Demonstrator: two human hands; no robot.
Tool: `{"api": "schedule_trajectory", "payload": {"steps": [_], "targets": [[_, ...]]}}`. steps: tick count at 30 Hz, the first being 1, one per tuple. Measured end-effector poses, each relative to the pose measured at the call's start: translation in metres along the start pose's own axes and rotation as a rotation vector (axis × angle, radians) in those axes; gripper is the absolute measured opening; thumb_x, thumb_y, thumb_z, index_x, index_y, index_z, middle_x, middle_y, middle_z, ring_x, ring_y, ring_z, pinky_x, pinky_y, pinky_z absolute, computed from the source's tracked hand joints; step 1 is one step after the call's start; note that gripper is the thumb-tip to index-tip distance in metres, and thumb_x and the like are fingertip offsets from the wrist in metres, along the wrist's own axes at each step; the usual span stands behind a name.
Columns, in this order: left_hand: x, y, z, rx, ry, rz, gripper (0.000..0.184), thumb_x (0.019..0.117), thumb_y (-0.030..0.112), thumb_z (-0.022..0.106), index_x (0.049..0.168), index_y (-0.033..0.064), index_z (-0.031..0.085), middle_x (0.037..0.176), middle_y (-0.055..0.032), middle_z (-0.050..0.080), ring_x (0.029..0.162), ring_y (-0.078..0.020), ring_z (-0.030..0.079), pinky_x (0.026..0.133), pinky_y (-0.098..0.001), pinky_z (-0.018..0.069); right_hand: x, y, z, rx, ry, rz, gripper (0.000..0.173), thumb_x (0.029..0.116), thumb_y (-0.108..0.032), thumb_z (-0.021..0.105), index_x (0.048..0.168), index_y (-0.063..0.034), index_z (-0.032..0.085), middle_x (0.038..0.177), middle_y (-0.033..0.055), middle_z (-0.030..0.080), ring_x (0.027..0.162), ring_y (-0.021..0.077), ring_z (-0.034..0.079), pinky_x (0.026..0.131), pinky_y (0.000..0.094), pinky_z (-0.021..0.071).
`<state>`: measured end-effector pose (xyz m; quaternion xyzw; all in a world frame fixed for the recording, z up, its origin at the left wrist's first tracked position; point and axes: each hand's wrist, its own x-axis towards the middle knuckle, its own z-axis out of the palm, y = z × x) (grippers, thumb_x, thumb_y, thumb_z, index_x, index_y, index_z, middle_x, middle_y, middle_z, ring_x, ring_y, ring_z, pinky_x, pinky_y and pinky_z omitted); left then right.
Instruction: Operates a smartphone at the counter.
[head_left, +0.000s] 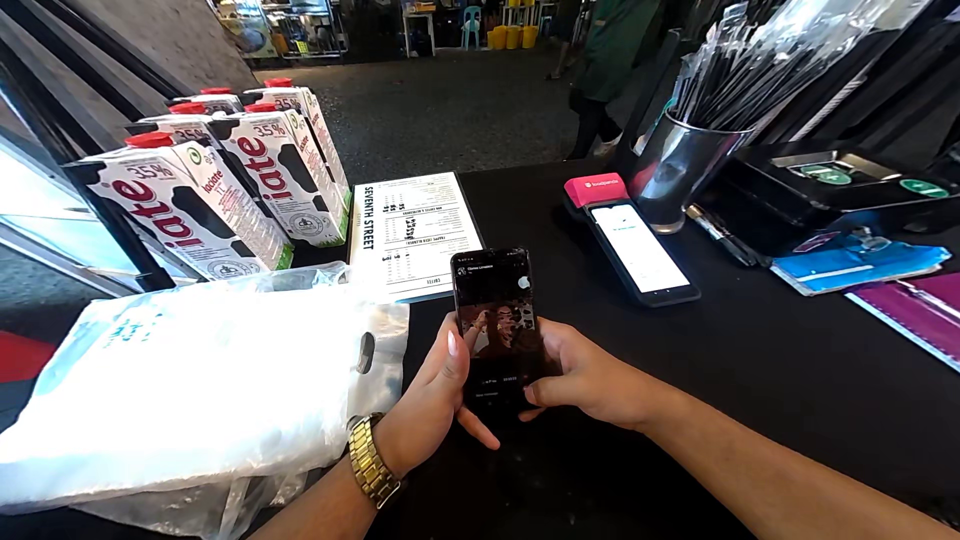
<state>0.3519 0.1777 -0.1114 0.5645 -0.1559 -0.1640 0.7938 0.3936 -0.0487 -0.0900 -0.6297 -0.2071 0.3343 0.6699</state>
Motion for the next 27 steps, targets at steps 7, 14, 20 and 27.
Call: {"api": "schedule_trajectory", "payload": {"steps": [7,14,20,27], "targets": [[-0.0007,-0.0002,0.0004,0.009,0.007,-0.004,0.099,0.0866,0.082,0.048,0.162,0.0264,0.014,0.159,-0.0111,0.039,0.128,-0.0333,0.061,0.061,-0.0501,0.0655,0.0002,0.0008,-0.0005,-0.006,-0.008,-0.009,0.055,0.0827,0.003,0.063,0.135,-0.0108,0.055,0.12,0.0109,0.07,0.105,0.0247,0.072,0.08,0.0434,0.0652],[-0.0002,-0.0005,0.0003,0.0,0.001,0.002,0.097,0.0867,0.081,0.048,0.161,0.0262,0.016,0.156,-0.0119,0.043,0.126,-0.0342,0.062,0.06,-0.0497,0.0654,0.0002,0.0006,-0.0004,-0.002,-0.008,-0.002,0.054,0.0832,0.004,0.063,0.135,-0.0113,0.056,0.121,0.0112,0.069,0.105,0.0249,0.072,0.08,0.0435,0.0652],[0.0006,-0.0012,-0.0008,0.005,-0.006,0.002,0.098,0.0863,0.082,0.048,0.16,0.0249,0.017,0.155,-0.0118,0.045,0.126,-0.0345,0.062,0.06,-0.0492,0.0654,0.0001,0.0005,-0.0006,-0.01,0.0,-0.003,0.054,0.0822,0.004,0.064,0.134,-0.011,0.056,0.121,0.0115,0.069,0.105,0.0251,0.072,0.08,0.0433,0.0651],[0.0006,-0.0023,-0.0006,0.007,-0.009,0.012,0.097,0.0871,0.081,0.046,0.161,0.0259,0.016,0.148,-0.0128,0.051,0.122,-0.0353,0.064,0.061,-0.0508,0.0654,-0.0008,-0.0009,0.0001,-0.011,-0.01,-0.007,0.055,0.0832,0.005,0.062,0.135,-0.0107,0.055,0.121,0.01,0.069,0.106,0.0239,0.071,0.081,0.0427,0.065]]}}
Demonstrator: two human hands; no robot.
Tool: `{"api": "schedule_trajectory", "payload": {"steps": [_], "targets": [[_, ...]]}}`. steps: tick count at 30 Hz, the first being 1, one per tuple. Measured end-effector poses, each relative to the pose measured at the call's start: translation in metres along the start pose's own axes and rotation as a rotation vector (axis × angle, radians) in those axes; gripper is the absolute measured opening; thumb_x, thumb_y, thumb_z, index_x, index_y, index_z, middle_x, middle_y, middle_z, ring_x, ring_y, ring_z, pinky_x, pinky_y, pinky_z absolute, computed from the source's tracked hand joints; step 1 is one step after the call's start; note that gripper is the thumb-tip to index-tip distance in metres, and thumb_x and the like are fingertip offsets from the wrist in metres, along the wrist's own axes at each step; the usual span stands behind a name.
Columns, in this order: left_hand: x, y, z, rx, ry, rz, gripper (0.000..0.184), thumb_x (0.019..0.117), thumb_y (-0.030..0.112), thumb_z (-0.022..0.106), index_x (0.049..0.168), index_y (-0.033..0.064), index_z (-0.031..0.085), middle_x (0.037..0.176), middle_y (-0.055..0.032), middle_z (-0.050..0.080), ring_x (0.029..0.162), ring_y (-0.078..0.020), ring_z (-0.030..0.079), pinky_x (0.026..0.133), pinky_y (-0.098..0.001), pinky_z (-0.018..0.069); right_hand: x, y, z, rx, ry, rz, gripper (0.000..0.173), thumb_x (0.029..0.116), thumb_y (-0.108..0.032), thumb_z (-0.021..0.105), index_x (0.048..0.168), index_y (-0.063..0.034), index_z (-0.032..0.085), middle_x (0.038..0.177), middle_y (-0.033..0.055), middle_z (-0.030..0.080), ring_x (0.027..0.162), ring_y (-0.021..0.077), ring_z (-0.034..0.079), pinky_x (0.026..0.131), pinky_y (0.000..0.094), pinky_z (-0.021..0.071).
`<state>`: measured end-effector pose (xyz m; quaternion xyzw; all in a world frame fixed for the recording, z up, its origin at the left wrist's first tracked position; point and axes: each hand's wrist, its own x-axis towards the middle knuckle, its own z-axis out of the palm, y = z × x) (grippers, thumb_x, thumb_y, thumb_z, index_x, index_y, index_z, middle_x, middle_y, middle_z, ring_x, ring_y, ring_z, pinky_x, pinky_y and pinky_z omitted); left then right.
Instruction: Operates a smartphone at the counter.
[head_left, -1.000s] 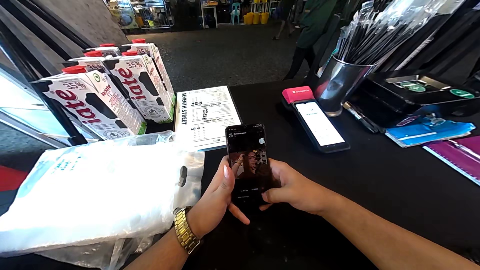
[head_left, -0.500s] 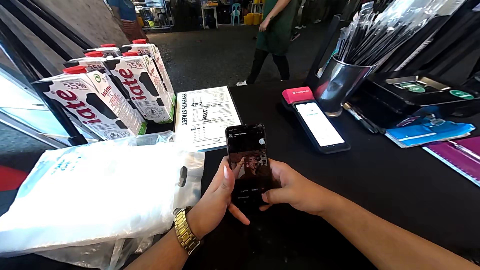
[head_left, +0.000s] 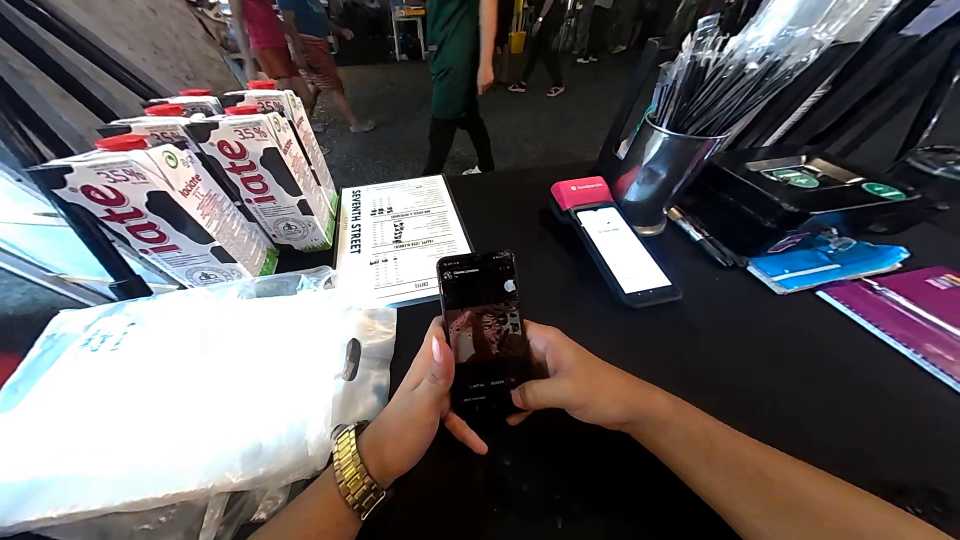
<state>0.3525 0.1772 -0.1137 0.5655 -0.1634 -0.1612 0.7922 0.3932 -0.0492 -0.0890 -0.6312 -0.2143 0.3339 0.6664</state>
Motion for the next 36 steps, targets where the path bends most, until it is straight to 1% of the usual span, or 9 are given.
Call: {"api": "schedule_trajectory", "payload": {"steps": [3,5,13,17,21,28,32,34,36], "targets": [[-0.0007,0.0007,-0.0007,-0.026,-0.003,-0.006,0.093,0.0876,0.08,0.047,0.159,0.0261,0.021,0.145,-0.0139,0.053,0.12,-0.0364,0.065,0.06,-0.0518,0.0651,0.0011,0.0004,0.0001,0.001,-0.004,0.0,0.055,0.0834,0.005,0.062,0.136,-0.0104,0.055,0.121,0.0107,0.069,0.105,0.0246,0.072,0.08,0.0428,0.065],[-0.0004,0.0003,-0.0007,-0.022,-0.005,-0.005,0.095,0.0875,0.081,0.047,0.16,0.0262,0.019,0.145,-0.0141,0.053,0.12,-0.0364,0.065,0.06,-0.0511,0.0652,0.0009,0.0002,0.0003,0.003,-0.004,0.001,0.056,0.0833,0.004,0.062,0.136,-0.0107,0.054,0.122,0.0107,0.069,0.106,0.0246,0.071,0.081,0.043,0.065],[-0.0006,0.0011,0.0,-0.024,-0.007,-0.01,0.094,0.0863,0.081,0.047,0.159,0.0277,0.02,0.144,-0.0135,0.054,0.118,-0.0365,0.066,0.06,-0.0512,0.0651,0.0008,-0.001,0.0011,0.01,-0.002,-0.002,0.056,0.0832,0.006,0.062,0.136,-0.0101,0.054,0.122,0.0113,0.069,0.107,0.0251,0.071,0.081,0.0437,0.065],[-0.0001,0.001,-0.0003,-0.013,-0.006,-0.006,0.094,0.0872,0.081,0.046,0.16,0.0279,0.019,0.145,-0.0131,0.054,0.119,-0.0358,0.066,0.06,-0.0511,0.0652,0.001,-0.0003,0.0003,0.019,-0.007,-0.003,0.057,0.0834,0.006,0.062,0.137,-0.0105,0.054,0.123,0.0111,0.069,0.107,0.0252,0.071,0.08,0.0435,0.065],[-0.0004,0.001,-0.0004,-0.026,-0.007,-0.011,0.092,0.0876,0.081,0.046,0.159,0.0279,0.021,0.144,-0.0134,0.054,0.12,-0.0361,0.066,0.061,-0.0512,0.0651,0.0011,-0.0006,0.0008,0.014,0.0,0.008,0.057,0.0833,0.005,0.062,0.137,-0.0102,0.053,0.123,0.011,0.069,0.108,0.0252,0.071,0.081,0.0436,0.0649],[-0.0001,0.0015,-0.0003,-0.034,-0.003,-0.015,0.096,0.0859,0.082,0.049,0.159,0.0268,0.019,0.146,-0.0129,0.053,0.122,-0.0359,0.064,0.061,-0.0523,0.0651,0.0014,-0.0001,0.0008,0.012,0.001,0.001,0.057,0.0834,0.006,0.061,0.137,-0.0106,0.053,0.123,0.0108,0.069,0.107,0.0246,0.071,0.08,0.043,0.065],[-0.0004,0.001,-0.0007,-0.038,-0.013,-0.012,0.096,0.0866,0.081,0.048,0.16,0.0275,0.018,0.146,-0.0125,0.053,0.122,-0.0354,0.064,0.061,-0.0513,0.0653,0.0013,0.0002,0.001,0.013,0.001,-0.002,0.056,0.0833,0.006,0.062,0.136,-0.0105,0.054,0.122,0.0105,0.069,0.107,0.0244,0.071,0.08,0.0428,0.0651],[-0.0004,0.0009,-0.0003,-0.038,-0.005,-0.012,0.095,0.086,0.082,0.048,0.158,0.0271,0.02,0.145,-0.0123,0.054,0.121,-0.0347,0.065,0.06,-0.0505,0.0652,0.0011,0.0001,0.0009,0.011,-0.001,-0.003,0.056,0.0833,0.006,0.062,0.137,-0.0104,0.053,0.122,0.0104,0.069,0.107,0.0245,0.071,0.08,0.0432,0.0651],[-0.0003,0.001,-0.0002,-0.028,-0.005,-0.012,0.097,0.0862,0.081,0.048,0.16,0.0264,0.016,0.146,-0.012,0.053,0.122,-0.0345,0.065,0.061,-0.051,0.0653,0.0007,-0.0005,0.0013,0.01,0.004,0.0,0.055,0.0836,0.006,0.062,0.136,-0.01,0.053,0.122,0.0101,0.069,0.107,0.0245,0.071,0.08,0.0434,0.0651]]}}
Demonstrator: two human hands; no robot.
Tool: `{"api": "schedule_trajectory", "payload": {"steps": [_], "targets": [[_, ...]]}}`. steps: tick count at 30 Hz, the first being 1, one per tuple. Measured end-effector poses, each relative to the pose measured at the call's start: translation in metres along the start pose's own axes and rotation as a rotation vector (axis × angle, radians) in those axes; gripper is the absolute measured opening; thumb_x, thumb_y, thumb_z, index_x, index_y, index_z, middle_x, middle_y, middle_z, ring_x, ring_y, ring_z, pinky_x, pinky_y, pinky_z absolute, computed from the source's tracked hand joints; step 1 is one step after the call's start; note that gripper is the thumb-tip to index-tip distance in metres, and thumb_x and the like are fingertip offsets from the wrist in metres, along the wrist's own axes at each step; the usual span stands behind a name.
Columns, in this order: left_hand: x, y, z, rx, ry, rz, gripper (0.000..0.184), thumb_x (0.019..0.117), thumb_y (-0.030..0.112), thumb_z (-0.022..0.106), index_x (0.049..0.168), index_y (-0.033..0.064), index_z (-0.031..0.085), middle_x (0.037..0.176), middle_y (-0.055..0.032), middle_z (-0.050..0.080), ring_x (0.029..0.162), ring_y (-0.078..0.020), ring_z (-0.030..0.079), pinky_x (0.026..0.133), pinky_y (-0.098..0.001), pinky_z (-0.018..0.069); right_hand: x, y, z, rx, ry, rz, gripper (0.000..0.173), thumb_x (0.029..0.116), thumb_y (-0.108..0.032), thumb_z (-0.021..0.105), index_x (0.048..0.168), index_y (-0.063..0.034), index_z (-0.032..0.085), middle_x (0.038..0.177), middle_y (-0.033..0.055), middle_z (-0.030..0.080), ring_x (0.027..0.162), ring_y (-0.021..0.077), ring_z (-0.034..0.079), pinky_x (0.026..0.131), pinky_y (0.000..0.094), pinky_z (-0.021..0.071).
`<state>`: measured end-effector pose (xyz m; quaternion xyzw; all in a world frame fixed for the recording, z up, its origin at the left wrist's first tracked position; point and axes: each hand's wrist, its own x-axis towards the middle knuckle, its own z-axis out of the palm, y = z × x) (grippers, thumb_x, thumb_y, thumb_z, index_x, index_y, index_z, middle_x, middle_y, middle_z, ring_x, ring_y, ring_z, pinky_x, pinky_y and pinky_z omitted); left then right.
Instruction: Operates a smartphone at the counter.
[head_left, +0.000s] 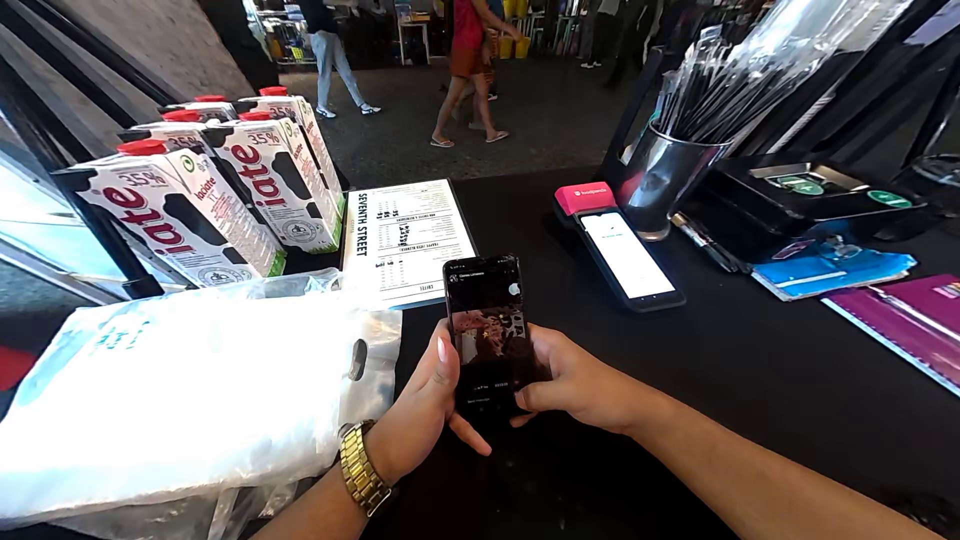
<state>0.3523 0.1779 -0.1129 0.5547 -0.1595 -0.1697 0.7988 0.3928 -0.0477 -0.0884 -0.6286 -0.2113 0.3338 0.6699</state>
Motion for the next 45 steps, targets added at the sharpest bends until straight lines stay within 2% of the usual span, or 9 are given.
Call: {"api": "schedule_trajectory", "payload": {"steps": [15,27,31,34,38,41,45], "targets": [[-0.0002,0.0004,0.0006,0.009,0.005,-0.001,0.099,0.0856,0.082,0.048,0.16,0.0261,0.015,0.147,-0.012,0.052,0.122,-0.0344,0.065,0.061,-0.0507,0.0654,0.0006,0.0018,-0.0008,-0.008,-0.011,-0.012,0.06,0.0806,0.005,0.065,0.137,-0.0105,0.053,0.122,0.0104,0.069,0.106,0.0246,0.071,0.08,0.043,0.0653],[0.0009,0.0006,0.0017,0.017,0.015,-0.003,0.099,0.0851,0.083,0.048,0.16,0.0269,0.016,0.147,-0.0121,0.052,0.122,-0.0343,0.065,0.06,-0.0511,0.0651,-0.0005,0.0017,-0.0016,-0.011,-0.007,-0.016,0.059,0.0818,0.006,0.064,0.137,-0.01,0.052,0.123,0.0104,0.069,0.107,0.0246,0.071,0.081,0.0433,0.0652],[0.0018,0.0003,0.0014,0.034,0.017,0.012,0.102,0.0855,0.083,0.046,0.161,0.0238,0.013,0.148,-0.0127,0.05,0.124,-0.0351,0.063,0.06,-0.0523,0.0652,-0.0002,0.0004,-0.0006,-0.019,-0.006,-0.029,0.058,0.0818,0.007,0.064,0.136,-0.0095,0.052,0.122,0.0093,0.069,0.107,0.0237,0.071,0.079,0.0423,0.0654],[-0.0004,-0.0015,0.0012,0.049,0.026,0.03,0.097,0.0883,0.081,0.045,0.16,0.0223,0.015,0.149,-0.0109,0.05,0.124,-0.0342,0.063,0.059,-0.0523,0.0652,0.0002,0.003,0.0002,-0.012,-0.034,-0.068,0.06,0.0816,0.009,0.064,0.138,-0.0078,0.05,0.123,0.0091,0.068,0.108,0.0237,0.07,0.08,0.0429,0.0651],[0.0004,-0.0067,0.0022,0.101,0.084,0.089,0.1,0.0917,0.077,0.043,0.159,0.0115,0.009,0.149,-0.0111,0.049,0.124,-0.0311,0.063,0.057,-0.0531,0.0649,-0.0008,0.0024,0.0012,-0.032,-0.028,-0.091,0.061,0.0807,0.01,0.064,0.137,-0.007,0.048,0.122,0.0078,0.069,0.106,0.0223,0.071,0.078,0.0429,0.0647],[0.0014,-0.0081,0.0026,0.138,0.089,0.123,0.097,0.0958,0.073,0.043,0.157,0.0068,0.007,0.147,-0.0113,0.05,0.126,-0.0286,0.061,0.067,-0.0535,0.0651,-0.0013,0.0005,0.001,-0.048,-0.032,-0.088,0.061,0.082,0.01,0.063,0.138,-0.0071,0.048,0.121,0.0077,0.069,0.106,0.022,0.071,0.079,0.0436,0.0643],[0.0034,-0.0066,0.0043,0.158,0.081,0.15,0.083,0.1032,0.063,0.038,0.154,0.0039,0.01,0.142,-0.0103,0.052,0.124,-0.0252,0.061,0.071,-0.0516,0.0651,0.0,0.0024,-0.0012,-0.054,-0.044,-0.104,0.06,0.0832,0.01,0.061,0.139,-0.0074,0.047,0.122,0.0067,0.069,0.108,0.0209,0.07,0.079,0.0441,0.0639]]}}
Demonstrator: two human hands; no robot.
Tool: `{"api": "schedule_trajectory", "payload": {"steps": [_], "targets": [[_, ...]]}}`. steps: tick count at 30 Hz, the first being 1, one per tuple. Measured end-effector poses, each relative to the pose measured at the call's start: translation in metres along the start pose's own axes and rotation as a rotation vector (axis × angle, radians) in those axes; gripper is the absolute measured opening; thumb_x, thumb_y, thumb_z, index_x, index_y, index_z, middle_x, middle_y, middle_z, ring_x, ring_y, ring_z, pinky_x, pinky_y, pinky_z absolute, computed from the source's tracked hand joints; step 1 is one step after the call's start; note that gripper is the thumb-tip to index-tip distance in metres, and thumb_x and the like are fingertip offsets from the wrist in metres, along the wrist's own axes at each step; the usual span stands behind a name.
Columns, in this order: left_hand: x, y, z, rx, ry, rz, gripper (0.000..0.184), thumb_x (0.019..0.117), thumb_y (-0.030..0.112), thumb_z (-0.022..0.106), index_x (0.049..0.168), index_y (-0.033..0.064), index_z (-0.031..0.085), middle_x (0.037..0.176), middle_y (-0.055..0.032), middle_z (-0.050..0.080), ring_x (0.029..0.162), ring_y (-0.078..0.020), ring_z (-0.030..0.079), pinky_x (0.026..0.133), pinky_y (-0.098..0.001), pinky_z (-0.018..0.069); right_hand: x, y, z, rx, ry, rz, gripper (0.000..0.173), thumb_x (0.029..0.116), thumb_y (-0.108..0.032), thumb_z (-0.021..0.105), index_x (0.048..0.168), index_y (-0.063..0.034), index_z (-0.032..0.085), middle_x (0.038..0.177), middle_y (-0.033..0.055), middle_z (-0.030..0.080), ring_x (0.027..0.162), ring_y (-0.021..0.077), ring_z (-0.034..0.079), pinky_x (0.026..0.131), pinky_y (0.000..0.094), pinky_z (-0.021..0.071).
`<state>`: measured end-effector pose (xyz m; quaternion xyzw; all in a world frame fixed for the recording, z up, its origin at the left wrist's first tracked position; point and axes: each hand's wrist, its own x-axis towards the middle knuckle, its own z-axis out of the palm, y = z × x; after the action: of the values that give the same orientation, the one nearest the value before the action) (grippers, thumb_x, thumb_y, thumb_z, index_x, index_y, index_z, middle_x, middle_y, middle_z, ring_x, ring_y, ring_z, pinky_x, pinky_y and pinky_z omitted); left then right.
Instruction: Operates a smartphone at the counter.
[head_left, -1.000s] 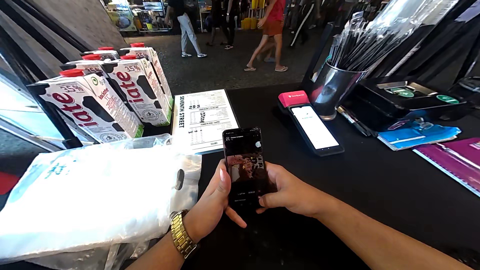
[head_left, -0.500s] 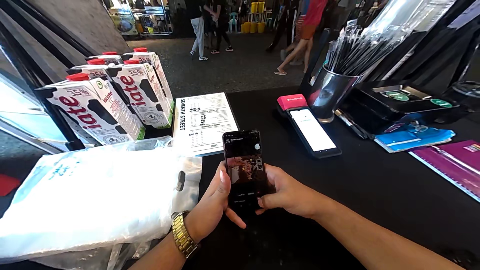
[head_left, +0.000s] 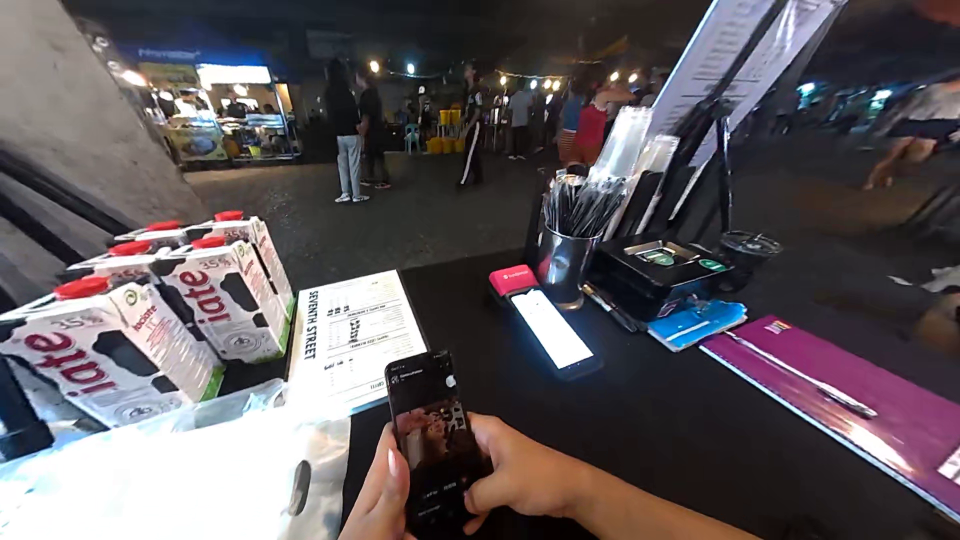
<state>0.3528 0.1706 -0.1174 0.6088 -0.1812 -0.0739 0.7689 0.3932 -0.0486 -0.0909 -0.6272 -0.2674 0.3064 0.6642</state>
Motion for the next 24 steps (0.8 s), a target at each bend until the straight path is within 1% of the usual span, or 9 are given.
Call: {"api": "schedule_trajectory", "payload": {"steps": [2,4,6,8,10,12,14,18,24], "targets": [[-0.0001,0.0,-0.0012,0.016,-0.008,0.014,0.072,0.1074,0.05,0.04,0.152,0.002,0.011,0.141,-0.01,0.052,0.124,-0.0244,0.061,0.073,-0.051,0.0651,0.0014,0.0034,-0.0007,0.012,-0.015,-0.021,0.06,0.084,0.011,0.061,0.139,-0.007,0.046,0.123,0.0073,0.068,0.109,0.0215,0.069,0.08,0.0454,0.0635],[-0.0002,0.0013,0.0009,0.029,-0.011,0.005,0.069,0.107,0.034,0.049,0.153,0.0012,0.008,0.139,-0.0104,0.051,0.122,-0.0242,0.062,0.071,-0.0508,0.0655,0.001,0.0048,-0.0011,-0.005,-0.01,-0.029,0.061,0.0837,0.01,0.061,0.14,-0.0061,0.047,0.124,0.0078,0.067,0.111,0.0215,0.068,0.081,0.0467,0.063],[-0.0006,0.0049,0.0044,0.018,-0.01,-0.019,0.074,0.1019,0.019,0.06,0.152,0.0024,0.008,0.135,-0.0114,0.054,0.117,-0.0254,0.066,0.069,-0.051,0.0657,0.0019,0.0064,-0.0014,-0.024,-0.01,-0.047,0.062,0.0831,0.011,0.061,0.141,-0.0048,0.047,0.126,0.0083,0.067,0.112,0.0212,0.068,0.082,0.0474,0.0625],[-0.0013,0.0075,0.0058,0.009,-0.013,-0.039,0.081,0.0951,0.011,0.069,0.151,0.0036,0.01,0.133,-0.0124,0.055,0.116,-0.0275,0.066,0.068,-0.0517,0.0657,0.0037,0.0088,-0.0014,-0.032,-0.012,-0.067,0.061,0.0843,0.009,0.064,0.141,-0.0038,0.046,0.126,0.0096,0.066,0.112,0.0225,0.068,0.082,0.0474,0.063],[-0.0023,0.0056,0.0039,-0.014,-0.028,-0.045,0.089,0.0905,0.009,0.075,0.15,0.0055,0.01,0.133,-0.0131,0.057,0.114,-0.0296,0.068,0.066,-0.0522,0.0657,0.0051,0.0111,-0.001,-0.02,-0.02,-0.093,0.06,0.0871,0.0,0.072,0.141,-0.0037,0.046,0.125,0.011,0.067,0.11,0.0242,0.069,0.08,0.0458,0.0637],[-0.0039,0.0021,0.0019,-0.039,-0.039,-0.052,0.094,0.0877,0.013,0.08,0.151,0.0081,0.01,0.132,-0.013,0.059,0.107,-0.0307,0.07,0.063,-0.0518,0.0656,0.0049,0.0103,0.0012,-0.001,-0.023,-0.109,0.062,0.0871,-0.007,0.078,0.142,-0.0036,0.048,0.126,0.0114,0.067,0.109,0.0247,0.069,0.079,0.0448,0.064],[-0.0039,0.0008,0.0001,-0.05,-0.058,-0.047,0.099,0.086,0.016,0.082,0.151,0.0082,0.008,0.135,-0.0132,0.057,0.111,-0.0314,0.069,0.064,-0.0516,0.0658,0.0051,0.0096,0.0012,0.0,-0.025,-0.107,0.065,0.0863,-0.01,0.08,0.142,-0.004,0.047,0.127,0.011,0.067,0.111,0.0245,0.069,0.08,0.0447,0.0641],[-0.0037,-0.0004,-0.0011,-0.048,-0.066,-0.031,0.102,0.0842,0.013,0.083,0.15,0.0069,0.006,0.135,-0.0132,0.056,0.114,-0.0311,0.068,0.063,-0.0502,0.0659,0.0057,0.009,0.0008,-0.012,-0.024,-0.116,0.068,0.084,-0.013,0.082,0.142,-0.0039,0.047,0.126,0.0096,0.067,0.11,0.0225,0.069,0.079,0.0435,0.064],[-0.0035,0.0004,-0.0006,-0.023,-0.06,-0.03,0.099,0.0841,0.005,0.081,0.15,0.0063,0.007,0.134,-0.0125,0.056,0.114,-0.0296,0.068,0.065,-0.05,0.0661,0.0053,0.0067,0.0019,-0.027,-0.017,-0.103,0.067,0.0849,-0.011,0.081,0.142,-0.0038,0.047,0.126,0.0101,0.067,0.11,0.0231,0.069,0.079,0.0434,0.0643]]}}
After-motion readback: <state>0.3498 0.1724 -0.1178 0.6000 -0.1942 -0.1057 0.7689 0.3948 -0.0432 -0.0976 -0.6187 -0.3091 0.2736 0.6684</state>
